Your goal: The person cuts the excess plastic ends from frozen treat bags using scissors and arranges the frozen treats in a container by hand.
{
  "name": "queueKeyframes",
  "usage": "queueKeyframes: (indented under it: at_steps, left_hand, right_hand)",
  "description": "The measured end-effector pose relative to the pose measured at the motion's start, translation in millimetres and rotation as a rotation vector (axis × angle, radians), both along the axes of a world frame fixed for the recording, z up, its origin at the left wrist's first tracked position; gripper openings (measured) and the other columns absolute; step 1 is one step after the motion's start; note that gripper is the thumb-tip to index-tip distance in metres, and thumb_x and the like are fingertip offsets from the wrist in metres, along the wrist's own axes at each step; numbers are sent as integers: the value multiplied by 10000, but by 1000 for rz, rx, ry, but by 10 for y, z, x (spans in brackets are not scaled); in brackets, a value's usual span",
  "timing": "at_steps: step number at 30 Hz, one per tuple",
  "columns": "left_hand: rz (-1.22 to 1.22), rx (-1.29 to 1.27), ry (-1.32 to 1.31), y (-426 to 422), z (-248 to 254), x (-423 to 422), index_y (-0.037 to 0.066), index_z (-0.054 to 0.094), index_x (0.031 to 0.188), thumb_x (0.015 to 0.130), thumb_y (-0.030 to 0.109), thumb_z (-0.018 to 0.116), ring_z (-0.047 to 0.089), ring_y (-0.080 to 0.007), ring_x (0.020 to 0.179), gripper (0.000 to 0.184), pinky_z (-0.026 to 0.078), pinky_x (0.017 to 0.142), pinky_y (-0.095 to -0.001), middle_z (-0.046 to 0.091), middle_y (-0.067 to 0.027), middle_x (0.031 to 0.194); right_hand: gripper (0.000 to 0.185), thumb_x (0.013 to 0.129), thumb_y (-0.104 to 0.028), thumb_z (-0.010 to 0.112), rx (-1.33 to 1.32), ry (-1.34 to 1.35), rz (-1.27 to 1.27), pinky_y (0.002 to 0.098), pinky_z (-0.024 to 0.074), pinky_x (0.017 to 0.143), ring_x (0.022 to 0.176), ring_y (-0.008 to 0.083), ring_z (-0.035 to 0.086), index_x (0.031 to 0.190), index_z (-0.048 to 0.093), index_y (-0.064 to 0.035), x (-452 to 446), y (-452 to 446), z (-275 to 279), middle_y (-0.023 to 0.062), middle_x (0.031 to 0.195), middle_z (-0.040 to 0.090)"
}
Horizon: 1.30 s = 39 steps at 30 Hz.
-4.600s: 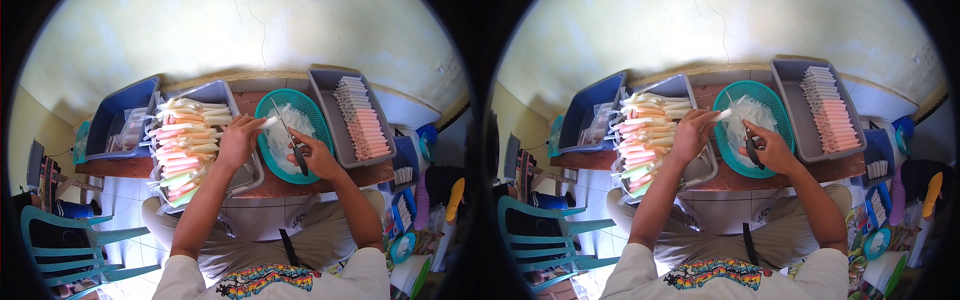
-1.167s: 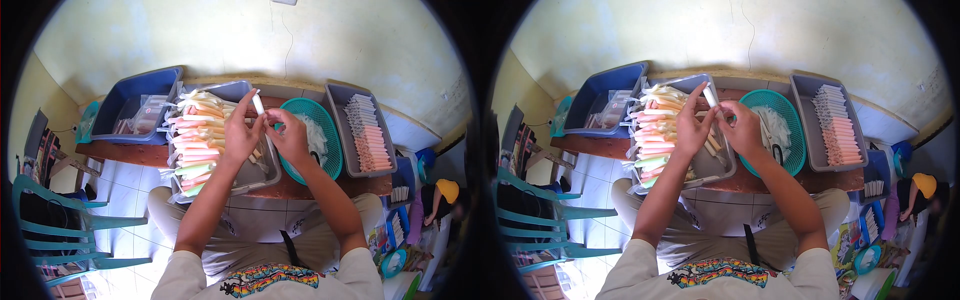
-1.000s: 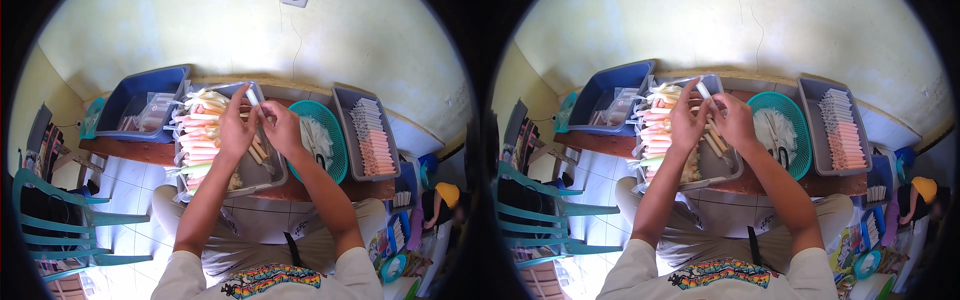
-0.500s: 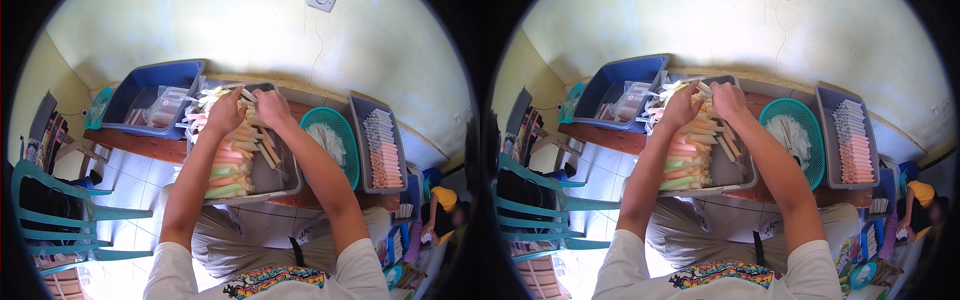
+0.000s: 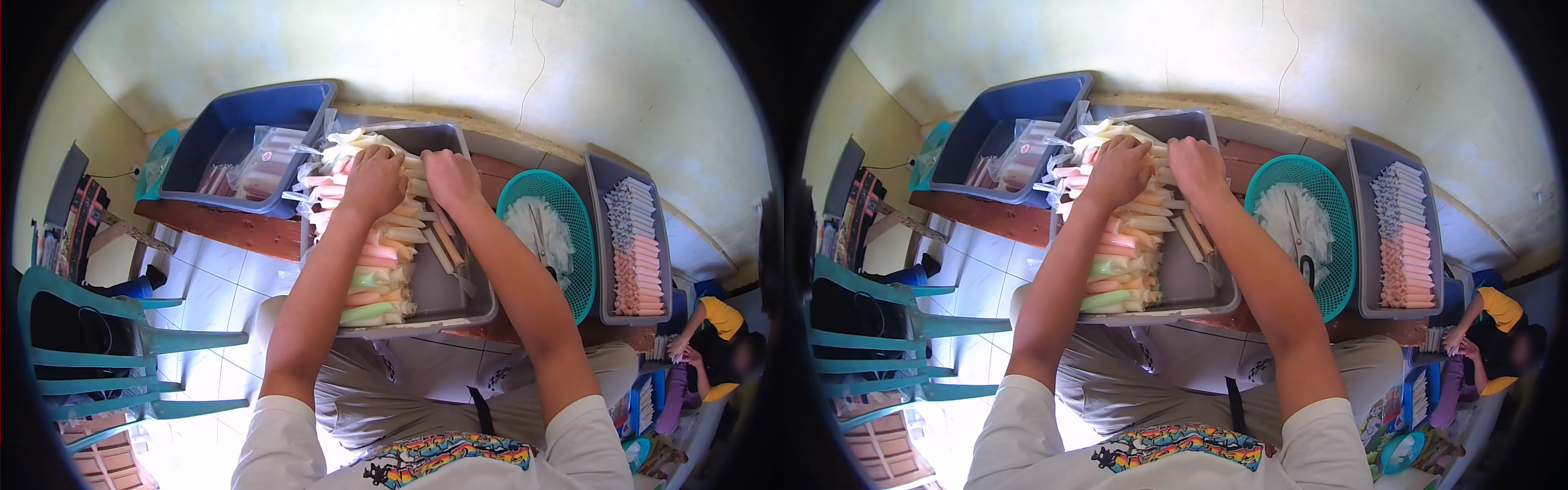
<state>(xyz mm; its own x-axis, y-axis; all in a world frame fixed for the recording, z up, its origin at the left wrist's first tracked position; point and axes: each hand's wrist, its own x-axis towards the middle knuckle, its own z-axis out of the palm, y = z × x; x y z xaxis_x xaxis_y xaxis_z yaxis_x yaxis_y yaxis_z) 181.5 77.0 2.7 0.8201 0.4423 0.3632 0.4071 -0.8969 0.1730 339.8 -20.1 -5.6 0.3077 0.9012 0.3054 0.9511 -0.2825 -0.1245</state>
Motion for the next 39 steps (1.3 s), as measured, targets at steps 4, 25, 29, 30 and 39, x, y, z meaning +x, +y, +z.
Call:
queueKeyframes:
  at_steps: [4,25,29,30,39]
  left_hand:
    - [-4,49,79,-19,19,-7,58,749,1298,910,244,767,610,-352,1272,431,466,1121,-494,693,-144,1219]
    - [-11,121,142,-38,-17,-24,133,764,1320,950,265,729,591,-303,1270,394,454,1099,-470,664,-92,1236]
    - [-9,149,159,-18,-62,-15,140,756,1345,962,268,723,581,-295,1282,405,442,1105,-460,656,-85,1251]
    - [-9,150,160,-11,-81,-14,140,756,1345,962,268,723,581,-295,1282,405,442,1105,-460,656,-85,1251]
    - [-17,154,135,-30,-66,-23,138,766,1331,959,264,730,579,-288,1283,394,440,1108,-457,653,-83,1254]
  right_hand:
    - [164,981,-127,640,-47,-45,1,458,661,757,902,347,817,992,793,-69,-29,-37,35,177,946,809]
    - [210,979,-134,635,39,-80,5,432,653,756,913,308,822,947,837,-88,-23,3,-103,137,982,819]
    - [223,970,-138,636,-72,-53,-1,437,647,747,902,315,824,921,849,-98,-41,-15,-47,147,947,824]
    - [223,970,-138,636,-72,-51,-1,437,647,747,902,315,824,921,849,-98,-38,-10,-66,147,947,824]
    - [225,957,-153,640,-62,-53,0,452,642,758,871,322,824,896,851,-107,-39,-21,-78,167,917,820]
